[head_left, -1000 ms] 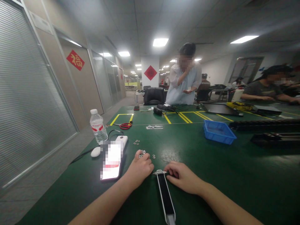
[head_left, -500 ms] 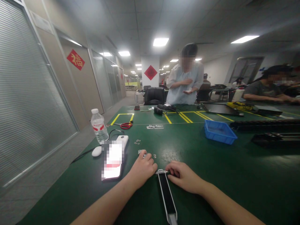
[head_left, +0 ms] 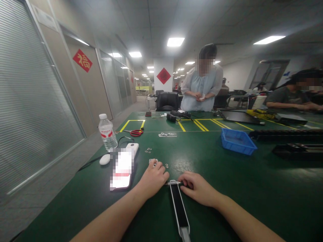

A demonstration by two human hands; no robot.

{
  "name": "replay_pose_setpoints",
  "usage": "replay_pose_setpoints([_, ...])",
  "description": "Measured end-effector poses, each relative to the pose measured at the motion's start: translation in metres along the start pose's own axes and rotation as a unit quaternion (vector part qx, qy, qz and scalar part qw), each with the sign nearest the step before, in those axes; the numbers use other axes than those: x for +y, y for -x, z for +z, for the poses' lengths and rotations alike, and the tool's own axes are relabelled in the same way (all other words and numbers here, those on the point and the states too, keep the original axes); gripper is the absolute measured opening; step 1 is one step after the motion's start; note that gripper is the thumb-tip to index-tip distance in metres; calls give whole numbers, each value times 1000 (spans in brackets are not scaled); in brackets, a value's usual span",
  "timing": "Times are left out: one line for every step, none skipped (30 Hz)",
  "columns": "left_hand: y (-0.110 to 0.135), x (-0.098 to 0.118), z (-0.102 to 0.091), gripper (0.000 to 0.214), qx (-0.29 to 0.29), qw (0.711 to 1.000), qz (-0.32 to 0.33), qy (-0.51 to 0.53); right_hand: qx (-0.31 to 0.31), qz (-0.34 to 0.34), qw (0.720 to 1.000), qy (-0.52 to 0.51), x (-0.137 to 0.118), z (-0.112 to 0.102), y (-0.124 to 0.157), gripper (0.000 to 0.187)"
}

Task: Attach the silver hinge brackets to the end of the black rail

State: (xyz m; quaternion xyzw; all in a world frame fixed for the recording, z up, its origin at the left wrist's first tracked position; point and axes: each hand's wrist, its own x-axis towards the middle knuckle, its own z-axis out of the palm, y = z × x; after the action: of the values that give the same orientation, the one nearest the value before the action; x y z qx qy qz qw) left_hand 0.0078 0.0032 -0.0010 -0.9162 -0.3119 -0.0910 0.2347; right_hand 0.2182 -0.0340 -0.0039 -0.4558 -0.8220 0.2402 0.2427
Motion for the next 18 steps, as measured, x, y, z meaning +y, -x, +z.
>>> replay_pose_setpoints([0, 0, 1, 11, -1, 1000, -3, 4, -1, 0, 1000, -1, 0, 0, 0, 16])
replay_pose_setpoints([1, 0, 1, 12, -2, 1000, -6, 8, -1, 0, 1000, -2, -1, 0, 0, 17])
replay_pose_setpoints([1, -1, 1, 14, -2, 1000, -10, 14, -1, 0, 1000, -2, -1, 0, 0, 17])
replay_pose_setpoints([1, -1, 1, 14, -3, 1000, -14, 23, -1, -1, 1000, -3, -1, 0, 0, 18])
replay_pose_setpoints([2, -2, 1, 14, -5, 999, -18, 34, 0, -1, 1000, -4, -1, 0, 0, 18])
replay_pose_setpoints([2, -2, 0, 13, -6, 999, -24, 49, 0, 0, 1000, -5, -1, 0, 0, 18])
replay_pose_setpoints([3, -3, -1, 11, -8, 997, -31, 66, 0, 0, 1000, -5, -1, 1, 0, 18])
replay_pose_setpoints([3, -4, -2, 9, -8, 996, -40, 85, 0, 0, 1000, -4, 0, 1, 1, 18])
replay_pose_setpoints([4, -4, -2, 7, -7, 993, -49, 106, 0, 0, 1000, -4, 0, 1, 1, 18])
replay_pose_setpoints([4, -5, -3, 6, -4, 991, -57, 125, 0, -1, 1000, -3, 1, 2, 1, 17])
replay_pose_setpoints([4, -5, -3, 6, 0, 988, -64, 141, 1, -3, 1000, -1, 2, 2, 1, 17])
replay_pose_setpoints([4, -5, -3, 7, 4, 986, -70, 153, 1, -5, 1000, 1, 2, 2, 1, 17])
replay_pose_setpoints([4, -6, -3, 9, 8, 984, -76, 161, 1, -6, 1000, 2, 2, 2, 1, 17])
replay_pose_setpoints([4, -6, -2, 10, 12, 983, -81, 166, 0, -7, 1000, 2, 3, 1, 1, 17])
replay_pose_setpoints([5, -6, -1, 12, 15, 981, -88, 172, -1, -6, 1000, 1, 2, 1, 1, 17])
replay_pose_setpoints([5, -7, 0, 13, 21, 979, -94, 178, -3, -5, 1000, -1, 2, 0, 2, 17])
replay_pose_setpoints([6, -7, 1, 14, 27, 977, -102, 187, -5, -4, 1000, -4, 1, -1, 2, 17])
replay_pose_setpoints([7, -7, 1, 14, 35, 973, -111, 198, -7, -4, 1000, -10, 1, -2, 2, 18])
